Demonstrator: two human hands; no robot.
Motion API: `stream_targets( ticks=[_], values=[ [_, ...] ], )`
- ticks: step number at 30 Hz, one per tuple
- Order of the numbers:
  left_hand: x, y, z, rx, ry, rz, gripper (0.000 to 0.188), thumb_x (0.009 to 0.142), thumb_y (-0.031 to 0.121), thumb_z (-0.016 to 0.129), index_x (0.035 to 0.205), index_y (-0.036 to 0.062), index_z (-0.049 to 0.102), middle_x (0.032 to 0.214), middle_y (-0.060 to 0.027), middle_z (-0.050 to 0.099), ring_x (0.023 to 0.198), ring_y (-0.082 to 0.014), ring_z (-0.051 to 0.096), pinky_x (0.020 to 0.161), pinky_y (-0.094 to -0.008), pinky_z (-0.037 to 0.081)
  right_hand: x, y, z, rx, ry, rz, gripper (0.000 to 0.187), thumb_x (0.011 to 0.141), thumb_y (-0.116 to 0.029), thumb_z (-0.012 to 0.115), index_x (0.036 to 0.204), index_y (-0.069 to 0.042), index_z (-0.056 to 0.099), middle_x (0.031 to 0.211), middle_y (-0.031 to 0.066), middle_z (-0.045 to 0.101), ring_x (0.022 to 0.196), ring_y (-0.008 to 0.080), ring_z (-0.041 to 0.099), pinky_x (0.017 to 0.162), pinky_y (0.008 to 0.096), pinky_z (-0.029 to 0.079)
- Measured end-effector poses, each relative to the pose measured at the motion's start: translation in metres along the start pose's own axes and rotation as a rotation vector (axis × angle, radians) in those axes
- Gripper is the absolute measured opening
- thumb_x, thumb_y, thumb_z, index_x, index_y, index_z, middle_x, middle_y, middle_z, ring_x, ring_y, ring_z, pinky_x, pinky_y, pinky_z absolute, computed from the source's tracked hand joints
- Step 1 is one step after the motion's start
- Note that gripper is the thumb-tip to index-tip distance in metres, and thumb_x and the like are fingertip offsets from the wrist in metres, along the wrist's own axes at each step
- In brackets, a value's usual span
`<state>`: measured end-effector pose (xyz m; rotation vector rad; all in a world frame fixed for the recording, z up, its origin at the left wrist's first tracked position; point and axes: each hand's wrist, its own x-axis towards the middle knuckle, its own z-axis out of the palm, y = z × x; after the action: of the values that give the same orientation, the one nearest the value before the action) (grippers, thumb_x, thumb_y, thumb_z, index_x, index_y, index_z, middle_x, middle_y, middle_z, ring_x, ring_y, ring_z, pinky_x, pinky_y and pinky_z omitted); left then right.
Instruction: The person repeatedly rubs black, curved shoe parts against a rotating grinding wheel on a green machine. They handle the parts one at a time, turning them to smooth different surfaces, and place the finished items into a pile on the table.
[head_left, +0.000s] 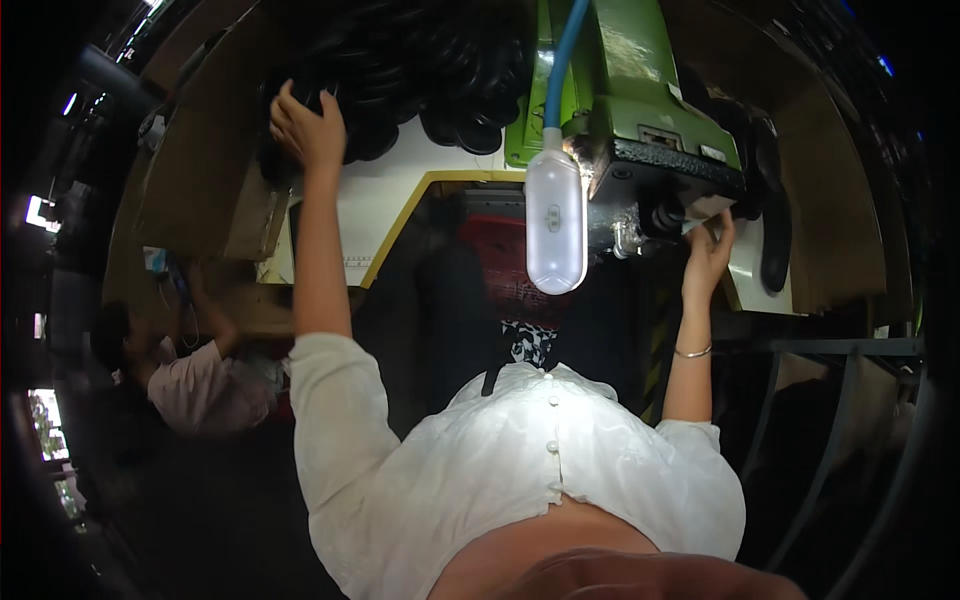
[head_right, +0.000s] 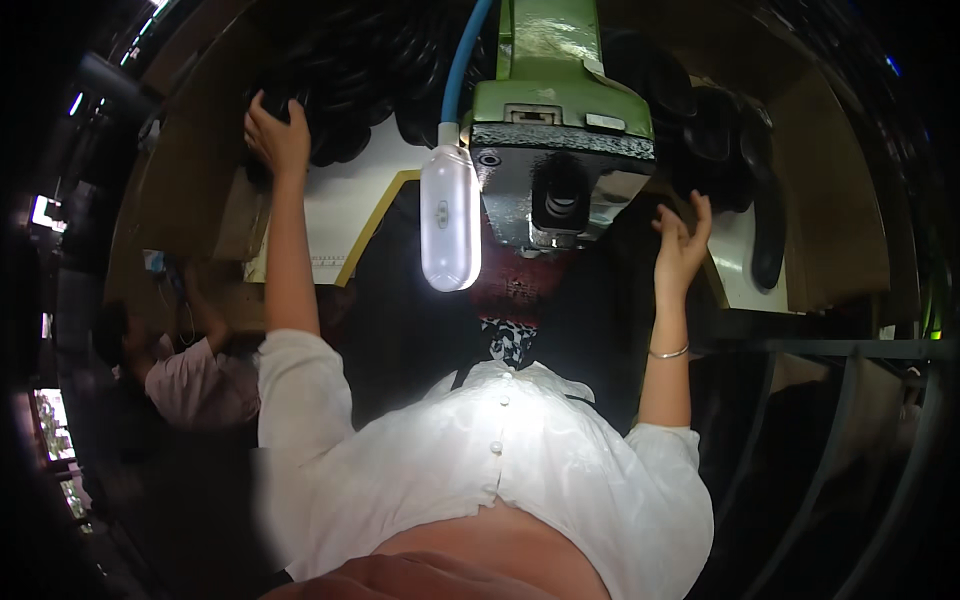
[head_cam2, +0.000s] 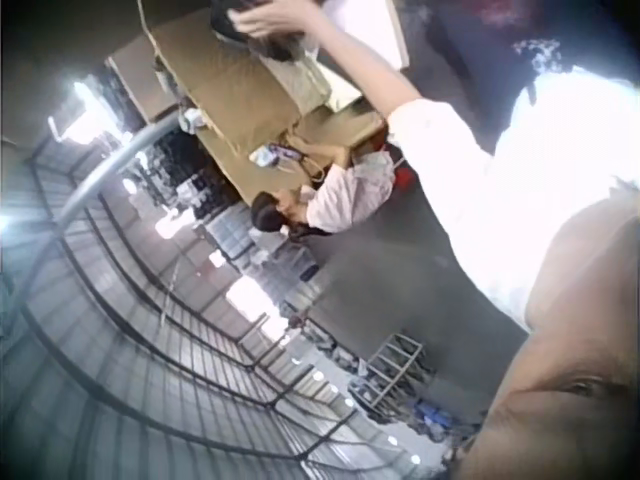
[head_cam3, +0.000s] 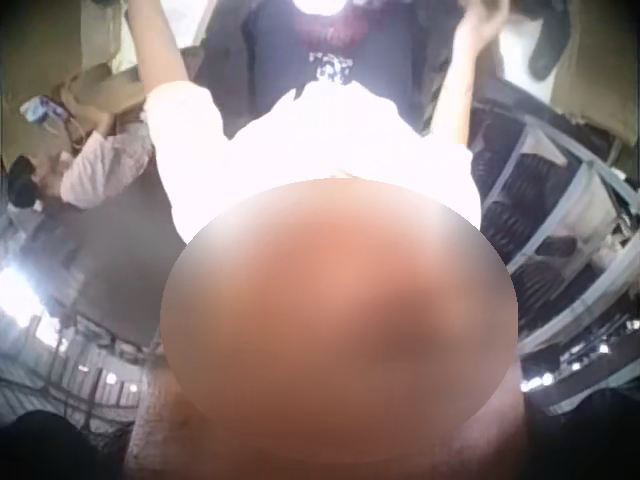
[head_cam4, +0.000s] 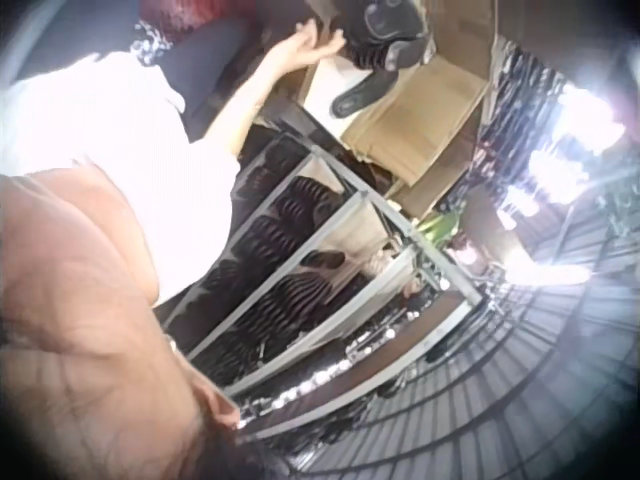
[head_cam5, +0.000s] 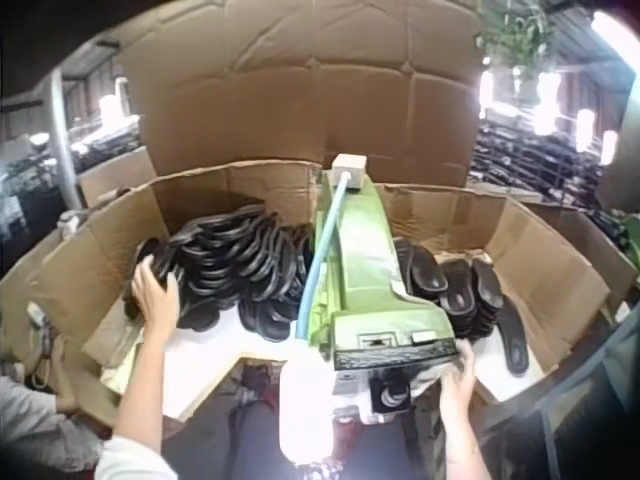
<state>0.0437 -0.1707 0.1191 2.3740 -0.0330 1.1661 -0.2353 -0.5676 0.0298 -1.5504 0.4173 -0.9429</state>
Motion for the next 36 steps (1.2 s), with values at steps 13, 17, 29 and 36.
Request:
stream_targets(
  ticks=[13, 17, 29, 36],
  values=[
    [0.002, -0.004, -0.082, -0.124, 0.099, 0.048, 0.043, 0.065, 0.022, 0.074, 0.102, 0.0065, 0.058, 0.107, -0.0132, 0.054, 0.107, -0.025, 0.049, 0.084, -0.0349, 0.043, -0.042, 0.024, -0.005, -0.091, -0.1, 0.075, 0.031, 0.085, -0.003, 0.053, 0.115, 0.004, 0.047, 0.133, 0.0146, 0.031, 0.091, 0.0181, 0.06, 0.072, 0.0239, 0.052],
    [-0.066, 0.04, -0.154, -0.455, 0.324, 0.093, 0.05, 0.073, 0.01, 0.067, 0.116, -0.0004, 0.043, 0.112, -0.0145, 0.05, 0.103, -0.0252, 0.049, 0.091, -0.0362, 0.039, -0.065, 0.061, -0.015, -0.063, -0.222, 0.224, 0.031, 0.084, -0.004, 0.055, 0.114, 0.003, 0.049, 0.128, 0.0137, 0.04, 0.088, 0.0154, 0.059, 0.069, 0.0227, 0.05],
    [-0.261, 0.141, -0.109, -1.29, -0.884, -0.512, 0.028, 0.083, 0.016, 0.063, 0.103, -0.0029, 0.057, 0.094, -0.0076, 0.061, 0.087, -0.0136, 0.057, 0.079, -0.0262, 0.044, -0.176, 0.093, -0.012, -0.236, -1.239, 0.818, 0.055, 0.074, -0.02, 0.071, 0.12, 0.0, 0.048, 0.121, 0.014, 0.051, 0.113, 0.0233, 0.046, 0.094, 0.0318, 0.038],
    [-0.252, 0.162, -0.058, -1.136, -1.253, -0.46, 0.029, 0.086, 0.029, 0.059, 0.092, 0.0006, 0.064, 0.081, -0.002, 0.062, 0.073, -0.008, 0.055, 0.067, -0.0221, 0.044, -0.175, 0.03, 0.006, -0.029, -0.998, 0.686, 0.05, 0.074, -0.023, 0.071, 0.113, 0.002, 0.053, 0.108, 0.013, 0.059, 0.102, 0.0198, 0.053, 0.091, 0.0312, 0.04]
  ],
)
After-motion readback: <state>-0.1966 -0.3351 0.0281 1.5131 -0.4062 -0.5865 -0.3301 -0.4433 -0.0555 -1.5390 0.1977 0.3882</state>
